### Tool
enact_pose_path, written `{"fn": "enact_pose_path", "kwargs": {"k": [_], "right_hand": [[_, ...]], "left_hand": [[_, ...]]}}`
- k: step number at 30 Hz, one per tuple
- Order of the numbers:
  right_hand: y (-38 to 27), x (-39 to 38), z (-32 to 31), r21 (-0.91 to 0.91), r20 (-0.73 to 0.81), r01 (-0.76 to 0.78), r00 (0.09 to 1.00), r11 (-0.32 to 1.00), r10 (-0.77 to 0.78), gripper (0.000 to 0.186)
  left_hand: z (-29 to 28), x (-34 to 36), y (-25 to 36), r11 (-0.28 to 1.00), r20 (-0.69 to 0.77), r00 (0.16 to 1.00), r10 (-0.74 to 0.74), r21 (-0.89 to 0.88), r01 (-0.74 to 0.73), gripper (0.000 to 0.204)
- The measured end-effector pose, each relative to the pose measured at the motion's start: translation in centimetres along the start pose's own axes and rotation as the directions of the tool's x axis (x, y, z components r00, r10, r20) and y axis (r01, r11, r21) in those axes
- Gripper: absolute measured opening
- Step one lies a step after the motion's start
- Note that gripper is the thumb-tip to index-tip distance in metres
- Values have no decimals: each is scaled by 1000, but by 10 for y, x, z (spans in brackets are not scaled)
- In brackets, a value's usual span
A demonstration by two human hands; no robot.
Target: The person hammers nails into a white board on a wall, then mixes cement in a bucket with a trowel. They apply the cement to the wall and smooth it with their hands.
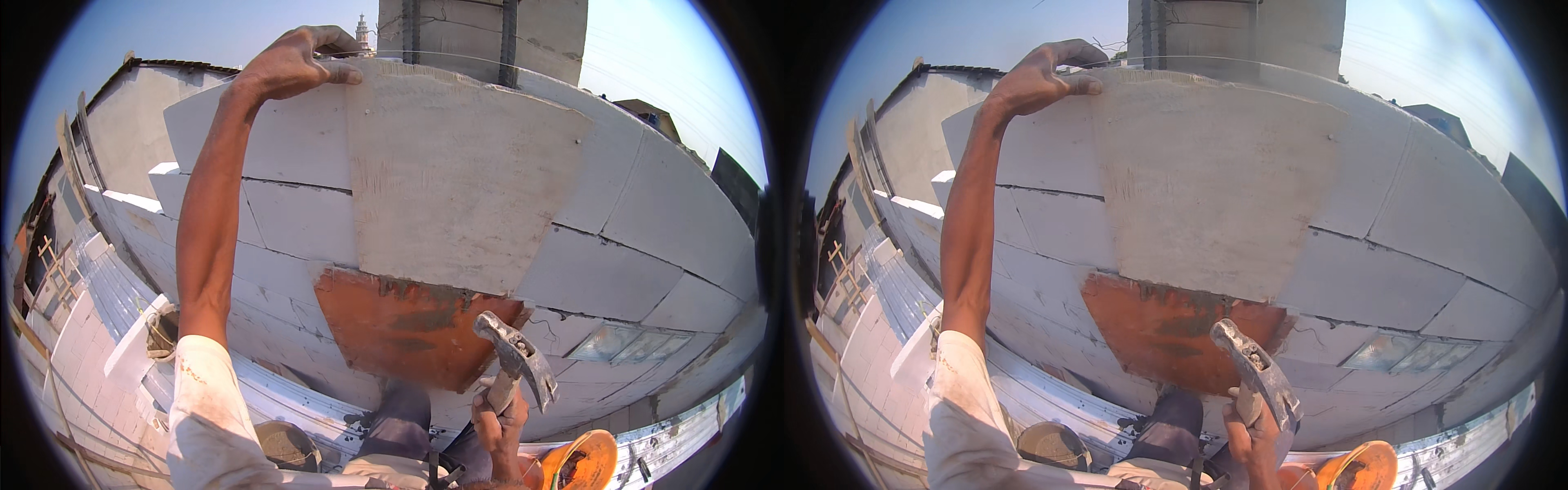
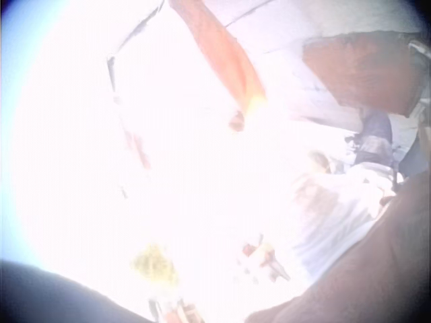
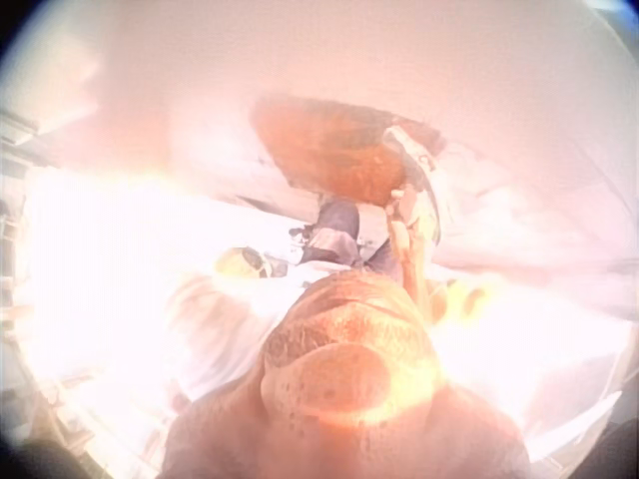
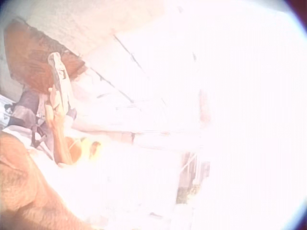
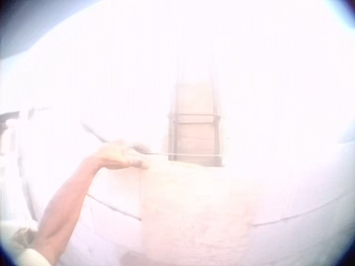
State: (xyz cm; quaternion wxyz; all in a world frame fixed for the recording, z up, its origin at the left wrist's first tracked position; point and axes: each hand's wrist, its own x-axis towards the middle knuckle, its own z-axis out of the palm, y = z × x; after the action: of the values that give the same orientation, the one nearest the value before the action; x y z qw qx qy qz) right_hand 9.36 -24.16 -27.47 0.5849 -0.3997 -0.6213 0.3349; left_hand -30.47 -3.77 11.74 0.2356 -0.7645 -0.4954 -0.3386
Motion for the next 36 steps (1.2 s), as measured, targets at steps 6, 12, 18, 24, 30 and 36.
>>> {"fn": "enact_pose_path", "kwargs": {"k": [6,12,18,24,30,36], "right_hand": [[26,-82,-17,-44,-565,-458,744,888,356,21],[27,-149,-118,351,-533,-551,547,757,646,21],[20,-196,-189,234,-847,-625,244,745,472,28],[37,-272,-300,-87,-909,-964,179,249,375,37],[123,-268,-379,-274,-728,-961,190,-25,659,24],[217,-277,-427,-578,-662,-764,234,-286,712,28]], "left_hand": [[16,-20,17,984,-383,909,167,120,-130,74],[101,-116,111,781,-537,836,110,-473,-407,39],[195,-295,228,614,378,876,299,-779,127,35],[303,-434,259,756,877,314,364,-475,450,64],[333,-498,247,842,948,153,278,-317,437,77],[331,-515,231,808,948,201,245,-315,499,73]]}}
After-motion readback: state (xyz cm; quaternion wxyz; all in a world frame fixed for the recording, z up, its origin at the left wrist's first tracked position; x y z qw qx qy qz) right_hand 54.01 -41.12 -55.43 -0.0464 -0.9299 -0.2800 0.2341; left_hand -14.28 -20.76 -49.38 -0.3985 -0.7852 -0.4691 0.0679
